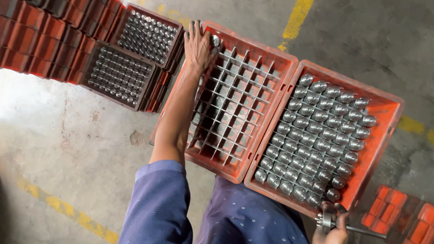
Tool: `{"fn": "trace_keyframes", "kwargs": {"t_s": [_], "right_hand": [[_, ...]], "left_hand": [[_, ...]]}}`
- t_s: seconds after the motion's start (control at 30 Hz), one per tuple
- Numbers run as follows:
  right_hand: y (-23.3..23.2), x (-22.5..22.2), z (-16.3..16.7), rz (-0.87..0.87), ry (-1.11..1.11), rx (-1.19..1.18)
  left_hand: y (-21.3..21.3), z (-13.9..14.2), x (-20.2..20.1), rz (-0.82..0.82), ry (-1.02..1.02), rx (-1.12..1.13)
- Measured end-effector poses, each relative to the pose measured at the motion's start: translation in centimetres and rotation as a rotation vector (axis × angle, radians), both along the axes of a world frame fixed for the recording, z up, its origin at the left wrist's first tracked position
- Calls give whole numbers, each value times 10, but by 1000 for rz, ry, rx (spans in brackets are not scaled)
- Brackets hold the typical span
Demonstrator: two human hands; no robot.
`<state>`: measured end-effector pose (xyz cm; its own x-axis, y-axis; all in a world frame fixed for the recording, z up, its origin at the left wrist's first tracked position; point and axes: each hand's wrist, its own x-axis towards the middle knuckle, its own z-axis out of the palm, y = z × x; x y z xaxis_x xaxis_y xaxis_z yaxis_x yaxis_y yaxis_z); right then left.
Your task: The person transfers small metal parts from one orange crate to another using both hands. They pick up the parts from the left crate and place them into the right crate, repeating this process until the left crate is empty. The person then moves the filled crate to a metal table.
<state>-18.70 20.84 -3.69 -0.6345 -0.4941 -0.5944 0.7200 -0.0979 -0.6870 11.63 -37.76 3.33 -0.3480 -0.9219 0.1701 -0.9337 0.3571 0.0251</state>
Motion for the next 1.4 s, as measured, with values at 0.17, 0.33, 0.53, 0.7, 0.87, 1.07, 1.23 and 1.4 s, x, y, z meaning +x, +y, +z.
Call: {"fn": "trace_keyframes", "kwargs": {"t_s": [0.17, 0.33, 0.53, 0.7, 0.87, 1.07, 1.23, 1.4], "right_hand": [[5, 13, 2, -72, 38, -3], [3, 10, 11, 13, 49, 81], [-67, 22, 9, 125, -2, -27], [-115, 33, 60, 306, 30, -113], [-130, 33, 111, 394, 120, -105], [-112, 30, 113, 464, 279, -91], [-91, 14, 85, 510, 232, -114], [-74, -27, 41, 217, 7, -93]], "left_hand": [[0, 20, 9, -23, 51, 29], [65, 77, 53, -309, 678, -129], [231, 39, -54, -20, 1988, 1075], [352, 33, -93, 17, 907, 881], [412, 50, -113, -78, 795, 878], [428, 43, -137, -126, 648, 864], [435, 33, -149, -228, 594, 941], [423, 9, -160, -375, 490, 957]]}}
